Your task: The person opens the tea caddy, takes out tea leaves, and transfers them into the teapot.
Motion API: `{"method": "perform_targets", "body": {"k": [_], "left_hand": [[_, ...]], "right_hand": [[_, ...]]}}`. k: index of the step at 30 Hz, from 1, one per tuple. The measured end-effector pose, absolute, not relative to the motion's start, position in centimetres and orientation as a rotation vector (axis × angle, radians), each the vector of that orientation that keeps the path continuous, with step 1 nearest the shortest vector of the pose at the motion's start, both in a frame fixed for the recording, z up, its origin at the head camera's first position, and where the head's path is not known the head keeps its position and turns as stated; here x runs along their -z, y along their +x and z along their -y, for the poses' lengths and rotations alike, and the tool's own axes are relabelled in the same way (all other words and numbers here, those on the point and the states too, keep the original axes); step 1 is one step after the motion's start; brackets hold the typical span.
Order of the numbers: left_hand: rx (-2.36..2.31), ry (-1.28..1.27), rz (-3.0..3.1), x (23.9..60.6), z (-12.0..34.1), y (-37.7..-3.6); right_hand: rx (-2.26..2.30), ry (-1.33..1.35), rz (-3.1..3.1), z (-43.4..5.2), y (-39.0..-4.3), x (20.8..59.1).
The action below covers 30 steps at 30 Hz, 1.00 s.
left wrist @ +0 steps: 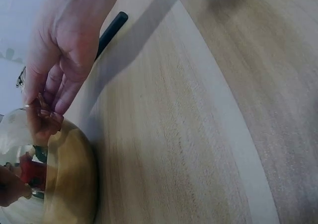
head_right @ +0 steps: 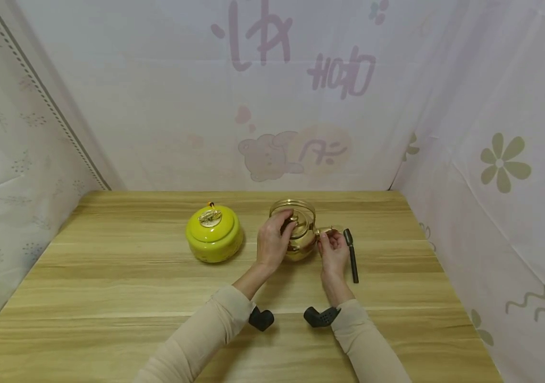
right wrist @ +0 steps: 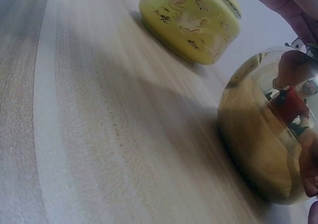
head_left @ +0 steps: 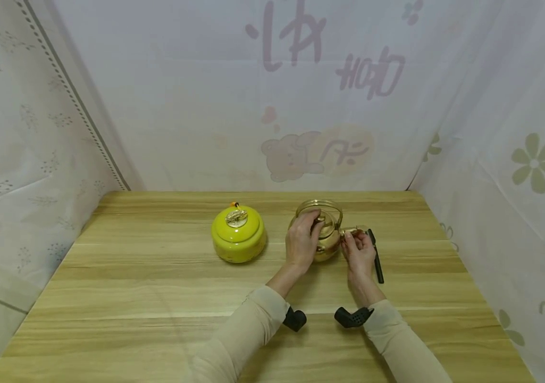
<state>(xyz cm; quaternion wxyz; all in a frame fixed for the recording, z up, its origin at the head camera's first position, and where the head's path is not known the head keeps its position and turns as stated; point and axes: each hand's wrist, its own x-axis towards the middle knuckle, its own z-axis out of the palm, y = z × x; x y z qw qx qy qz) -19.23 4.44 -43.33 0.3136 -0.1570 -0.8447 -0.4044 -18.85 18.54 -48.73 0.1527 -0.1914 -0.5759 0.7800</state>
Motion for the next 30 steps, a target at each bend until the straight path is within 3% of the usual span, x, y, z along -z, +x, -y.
{"method": "perform_targets", "body": {"k": [19, 30], "left_hand": [[1.231, -0.677, 2.162, 42.2, -0.7, -14.7], [1.220, -0.875, 2.253, 44.5, 1.8, -11.6]], "right_hand": [[-2.252, -0.556, 1.654, -18.8, -18.9, 48.6], [-2.247, -0.546, 1.648, -18.6, -18.9, 48.3]]}}
